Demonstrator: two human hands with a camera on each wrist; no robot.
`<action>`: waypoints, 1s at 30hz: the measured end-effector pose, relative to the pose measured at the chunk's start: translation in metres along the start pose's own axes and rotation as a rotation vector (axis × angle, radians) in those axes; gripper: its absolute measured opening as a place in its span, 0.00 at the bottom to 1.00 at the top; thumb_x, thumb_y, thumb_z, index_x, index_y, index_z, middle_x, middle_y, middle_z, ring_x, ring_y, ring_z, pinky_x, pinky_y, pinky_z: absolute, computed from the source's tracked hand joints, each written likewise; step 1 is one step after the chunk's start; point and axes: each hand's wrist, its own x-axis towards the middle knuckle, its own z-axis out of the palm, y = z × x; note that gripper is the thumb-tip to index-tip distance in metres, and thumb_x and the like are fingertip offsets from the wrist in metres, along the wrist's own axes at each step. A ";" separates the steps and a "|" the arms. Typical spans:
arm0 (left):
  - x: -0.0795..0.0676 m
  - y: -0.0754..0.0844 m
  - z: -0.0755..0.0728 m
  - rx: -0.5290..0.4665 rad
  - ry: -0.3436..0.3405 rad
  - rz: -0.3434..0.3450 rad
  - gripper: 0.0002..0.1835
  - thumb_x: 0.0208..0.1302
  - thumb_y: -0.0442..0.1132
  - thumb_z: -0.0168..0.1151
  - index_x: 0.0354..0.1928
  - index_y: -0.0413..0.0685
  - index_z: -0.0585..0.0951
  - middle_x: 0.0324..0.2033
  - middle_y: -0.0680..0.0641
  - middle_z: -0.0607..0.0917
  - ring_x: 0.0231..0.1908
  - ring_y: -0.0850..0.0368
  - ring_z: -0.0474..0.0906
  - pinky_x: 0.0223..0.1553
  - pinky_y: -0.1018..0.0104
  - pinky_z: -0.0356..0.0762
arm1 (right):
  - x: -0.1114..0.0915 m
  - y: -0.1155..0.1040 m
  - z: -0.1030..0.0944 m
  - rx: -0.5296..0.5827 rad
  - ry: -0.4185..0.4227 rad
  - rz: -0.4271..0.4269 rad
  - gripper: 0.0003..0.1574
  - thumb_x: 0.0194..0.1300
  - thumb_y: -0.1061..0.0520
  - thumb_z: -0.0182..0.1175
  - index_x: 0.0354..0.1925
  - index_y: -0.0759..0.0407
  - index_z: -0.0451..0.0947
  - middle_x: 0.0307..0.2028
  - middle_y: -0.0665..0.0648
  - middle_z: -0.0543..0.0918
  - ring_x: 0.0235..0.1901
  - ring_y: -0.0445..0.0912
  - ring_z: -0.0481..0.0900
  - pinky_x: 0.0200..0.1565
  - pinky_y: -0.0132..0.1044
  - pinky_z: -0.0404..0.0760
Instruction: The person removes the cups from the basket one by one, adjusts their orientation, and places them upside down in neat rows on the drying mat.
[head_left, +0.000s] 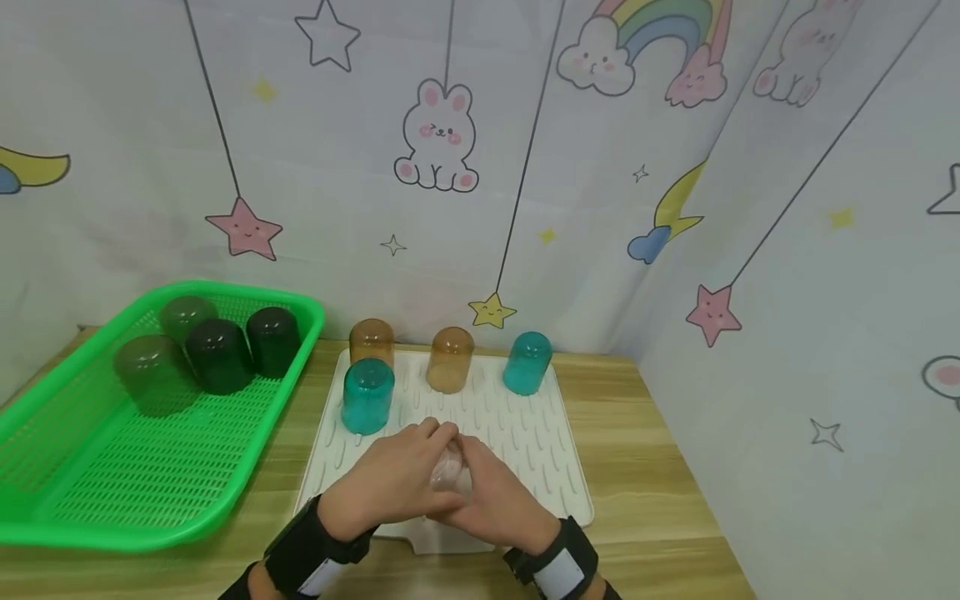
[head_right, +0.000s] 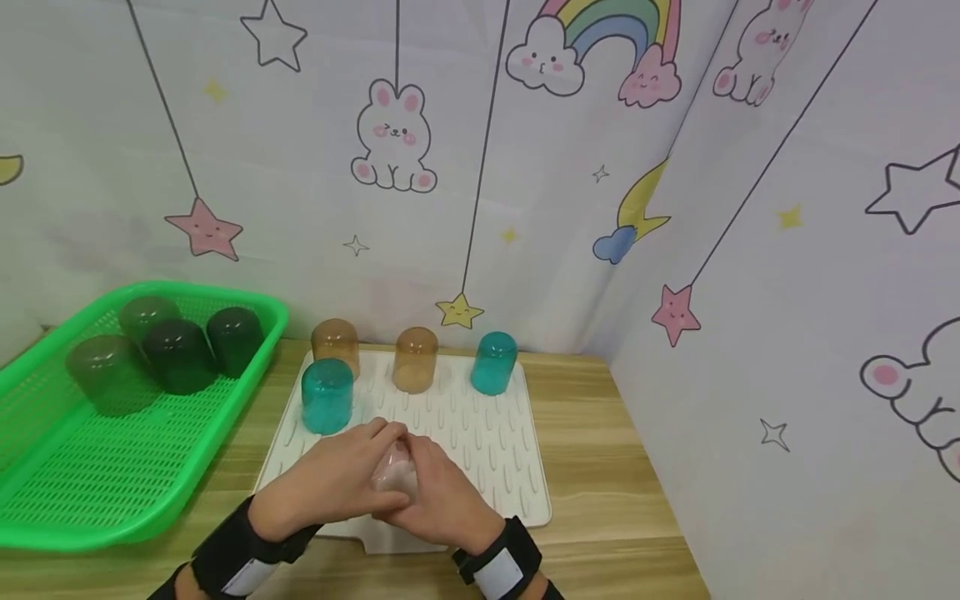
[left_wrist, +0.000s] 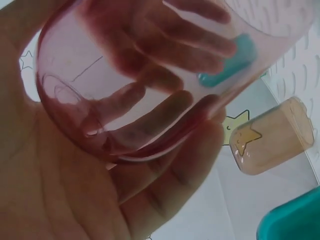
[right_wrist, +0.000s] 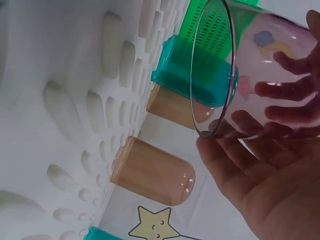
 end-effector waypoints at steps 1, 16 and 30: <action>0.001 0.001 0.001 0.005 0.015 0.000 0.34 0.47 0.61 0.66 0.51 0.46 0.72 0.36 0.49 0.75 0.30 0.58 0.72 0.22 0.65 0.73 | 0.000 0.000 0.000 0.012 0.007 0.002 0.49 0.54 0.32 0.61 0.64 0.52 0.55 0.50 0.51 0.70 0.43 0.39 0.72 0.40 0.33 0.77; 0.000 -0.035 0.009 -0.363 -0.061 -0.053 0.53 0.45 0.63 0.69 0.69 0.49 0.57 0.60 0.44 0.67 0.56 0.53 0.65 0.49 0.51 0.74 | 0.003 0.011 -0.008 0.057 0.144 0.061 0.54 0.50 0.31 0.63 0.65 0.56 0.55 0.55 0.52 0.70 0.52 0.41 0.68 0.49 0.46 0.75; 0.003 -0.032 0.058 -0.754 0.088 -0.179 0.52 0.44 0.55 0.73 0.68 0.55 0.54 0.56 0.51 0.70 0.50 0.59 0.68 0.46 0.55 0.74 | 0.001 -0.017 -0.013 0.281 0.262 0.114 0.46 0.53 0.52 0.68 0.63 0.61 0.57 0.54 0.58 0.71 0.51 0.45 0.69 0.51 0.53 0.72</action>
